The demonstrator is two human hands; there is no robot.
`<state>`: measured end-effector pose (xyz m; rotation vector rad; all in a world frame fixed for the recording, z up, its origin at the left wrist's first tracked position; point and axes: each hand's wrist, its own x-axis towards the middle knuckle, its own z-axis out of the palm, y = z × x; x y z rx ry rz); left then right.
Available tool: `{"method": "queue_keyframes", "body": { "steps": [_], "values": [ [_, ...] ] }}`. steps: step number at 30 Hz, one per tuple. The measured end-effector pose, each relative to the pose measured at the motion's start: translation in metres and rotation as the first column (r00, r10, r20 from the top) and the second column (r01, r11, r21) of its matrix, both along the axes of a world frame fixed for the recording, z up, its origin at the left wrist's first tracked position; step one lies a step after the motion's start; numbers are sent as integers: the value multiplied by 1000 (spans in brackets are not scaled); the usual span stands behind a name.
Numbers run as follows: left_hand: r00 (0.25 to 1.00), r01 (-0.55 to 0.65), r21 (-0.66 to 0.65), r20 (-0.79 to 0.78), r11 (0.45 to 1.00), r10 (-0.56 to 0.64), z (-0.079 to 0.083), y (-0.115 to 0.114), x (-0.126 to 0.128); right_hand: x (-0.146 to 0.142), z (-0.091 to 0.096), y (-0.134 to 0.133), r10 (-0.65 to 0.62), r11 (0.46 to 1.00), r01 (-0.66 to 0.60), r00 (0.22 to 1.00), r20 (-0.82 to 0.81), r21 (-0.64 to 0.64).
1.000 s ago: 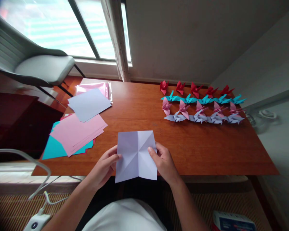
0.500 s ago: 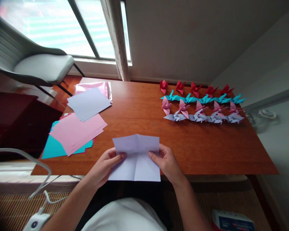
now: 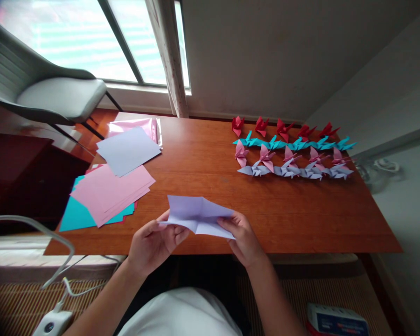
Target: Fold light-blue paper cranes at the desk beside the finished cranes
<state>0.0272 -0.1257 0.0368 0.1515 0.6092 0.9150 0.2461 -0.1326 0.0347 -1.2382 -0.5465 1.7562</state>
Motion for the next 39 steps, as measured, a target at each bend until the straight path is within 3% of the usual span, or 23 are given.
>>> {"method": "queue_keyframes", "body": {
  "steps": [2, 8, 13, 17, 20, 22, 23, 25, 29, 35, 39],
  "values": [
    [1000, 5, 63, -23, 998, -3, -1, -2, 0, -1, 1, 1, -39, 999, 38, 998, -47, -37],
    [918, 92, 199, -396, 976, -5, 7, -4, 2, -2, 7, 0, 18, 994, -30, 994, -111, -106],
    [874, 166, 369, -485, 915, 37, 7, -3, 0, -2, 10, -2, 59, 994, -70, 990, -125, -89],
    [795, 250, 523, -591, 814, 136, 2, -6, -10, -2, 11, -1, 52, 995, -61, 991, -120, -76],
    [659, 411, 547, -731, 729, 176, 6, -5, -19, -1, 13, 0, 67, 994, -77, 989, -129, -73],
    [563, 534, 551, -798, 641, 217, 12, -2, -23, -2, 14, 0, 78, 993, -89, 988, -136, -77],
    [546, 579, 555, -808, 597, 222, 15, -1, -24, -2, 15, 0, 79, 993, -90, 987, -137, -80],
    [536, 614, 557, -814, 559, 223, 19, 2, -23, -3, 15, -1, 77, 992, -89, 988, -136, -86],
    [507, 635, 539, -831, 553, 227, 17, 3, -20, -2, 14, -3, 69, 994, -79, 990, -121, -79],
    [488, 603, 526, -838, 599, 245, 7, 1, -19, 5, 7, -2, 63, 998, -61, 993, -100, 26],
    [501, 561, 525, -831, 640, 242, 6, 2, -18, 12, -4, -1, -12, 998, 10, 999, 33, 59]
  ]
}}
